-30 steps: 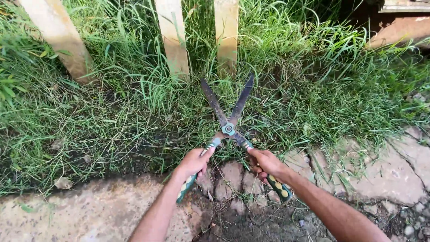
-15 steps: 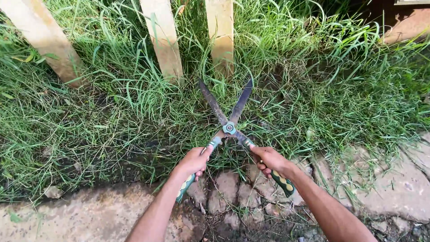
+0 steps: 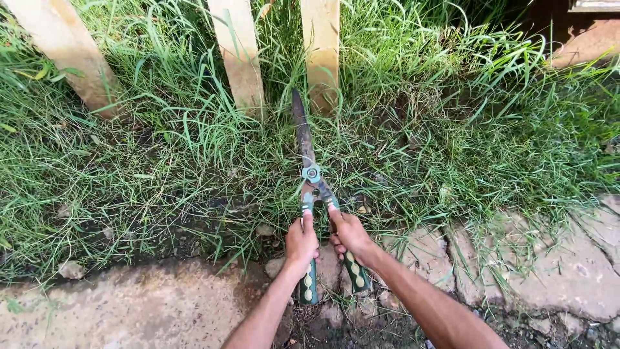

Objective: Trim grass and weeds around wooden posts using garden shears.

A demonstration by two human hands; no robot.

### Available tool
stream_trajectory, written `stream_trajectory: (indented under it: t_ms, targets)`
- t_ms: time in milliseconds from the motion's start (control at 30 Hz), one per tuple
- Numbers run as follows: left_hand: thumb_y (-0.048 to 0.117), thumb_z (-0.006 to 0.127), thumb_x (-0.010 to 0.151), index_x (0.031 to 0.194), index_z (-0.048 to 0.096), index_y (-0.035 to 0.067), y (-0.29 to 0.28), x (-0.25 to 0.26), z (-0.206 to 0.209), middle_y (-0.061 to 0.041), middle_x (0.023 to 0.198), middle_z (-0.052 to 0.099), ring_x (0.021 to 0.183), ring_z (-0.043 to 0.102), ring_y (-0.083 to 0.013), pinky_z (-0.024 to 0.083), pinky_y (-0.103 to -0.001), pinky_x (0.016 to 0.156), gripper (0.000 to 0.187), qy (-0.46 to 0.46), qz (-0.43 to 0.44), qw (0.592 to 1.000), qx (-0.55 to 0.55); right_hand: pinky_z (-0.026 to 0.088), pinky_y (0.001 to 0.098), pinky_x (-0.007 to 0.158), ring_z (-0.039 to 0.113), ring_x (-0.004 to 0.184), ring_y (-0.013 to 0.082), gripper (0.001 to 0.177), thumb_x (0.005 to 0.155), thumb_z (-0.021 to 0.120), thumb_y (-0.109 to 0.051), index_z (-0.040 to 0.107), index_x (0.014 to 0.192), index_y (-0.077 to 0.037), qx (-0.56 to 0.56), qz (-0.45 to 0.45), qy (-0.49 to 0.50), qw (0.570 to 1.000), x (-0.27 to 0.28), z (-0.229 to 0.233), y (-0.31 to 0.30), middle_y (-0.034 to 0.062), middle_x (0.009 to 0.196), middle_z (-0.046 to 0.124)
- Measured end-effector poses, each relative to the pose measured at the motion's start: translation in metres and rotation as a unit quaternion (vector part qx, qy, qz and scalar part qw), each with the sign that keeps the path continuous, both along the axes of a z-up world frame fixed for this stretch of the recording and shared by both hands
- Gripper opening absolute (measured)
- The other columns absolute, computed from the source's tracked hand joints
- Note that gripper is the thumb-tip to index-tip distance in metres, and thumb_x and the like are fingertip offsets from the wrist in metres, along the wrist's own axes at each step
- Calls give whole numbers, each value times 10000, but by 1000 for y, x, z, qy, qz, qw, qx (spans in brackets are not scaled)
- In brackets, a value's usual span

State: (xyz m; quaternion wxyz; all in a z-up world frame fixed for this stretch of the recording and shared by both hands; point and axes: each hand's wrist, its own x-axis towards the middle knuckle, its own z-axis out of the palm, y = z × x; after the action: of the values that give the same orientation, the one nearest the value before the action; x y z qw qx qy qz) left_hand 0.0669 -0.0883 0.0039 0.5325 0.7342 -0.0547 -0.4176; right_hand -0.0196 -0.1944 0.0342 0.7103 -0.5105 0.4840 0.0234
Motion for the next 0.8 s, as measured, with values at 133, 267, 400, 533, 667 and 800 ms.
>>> stream_trajectory:
  t_ms: [133, 267, 400, 533, 667, 800]
  targets:
    - [408, 356, 1107, 982, 556, 50, -3, -1, -9, -71, 575, 541, 383, 501, -123, 492, -246, 330, 429, -7, -13, 1000, -7, 464, 301, 328, 408, 342, 84, 514, 1061, 404, -571, 495, 913, -88, -6, -5, -5, 1000, -3, 3, 2, -8, 562, 416]
    - [409, 377, 1099, 943, 561, 65, -2, -4, -4, -96, 535, 546, 343, 495, -137, 479, -270, 294, 420, -10, -7, 1000, -17, 445, 309, 315, 394, 335, 90, 493, 1062, 407, -549, 491, 911, -88, -6, -14, -8, 1000, -7, 8, 6, -2, 551, 407]
    - [396, 382, 1100, 927, 583, 58, 8, 4, -16, -96, 537, 592, 346, 536, -133, 484, -253, 278, 430, -57, -53, 997, 5, 437, 291, 304, 388, 325, 89, 492, 1061, 430, -562, 493, 881, -108, -9, -9, -18, 1000, -15, -13, -3, -2, 539, 410]
    - [450, 434, 1103, 941, 600, 66, 35, 38, -16, -88, 528, 585, 319, 546, -142, 471, -258, 228, 449, -75, -118, 989, 43, 424, 278, 279, 405, 305, 85, 496, 1052, 463, -584, 521, 905, -114, -16, 15, 3, 1000, -41, -9, -18, -28, 526, 457]
    - [409, 476, 1080, 917, 603, 53, 52, 71, 27, -81, 534, 578, 332, 541, -133, 471, -251, 241, 412, -88, -227, 967, 70, 391, 266, 253, 386, 296, 90, 477, 1068, 463, -523, 533, 881, -90, -9, 88, 27, 996, -57, 6, -37, -13, 521, 439]
    - [397, 482, 1048, 873, 590, 35, 49, 92, 44, -121, 534, 575, 347, 537, -162, 497, -296, 266, 416, -98, -296, 946, 93, 383, 267, 252, 343, 303, 77, 456, 1077, 420, -454, 517, 872, -58, -25, 144, 39, 988, -54, 21, -51, -4, 520, 382]
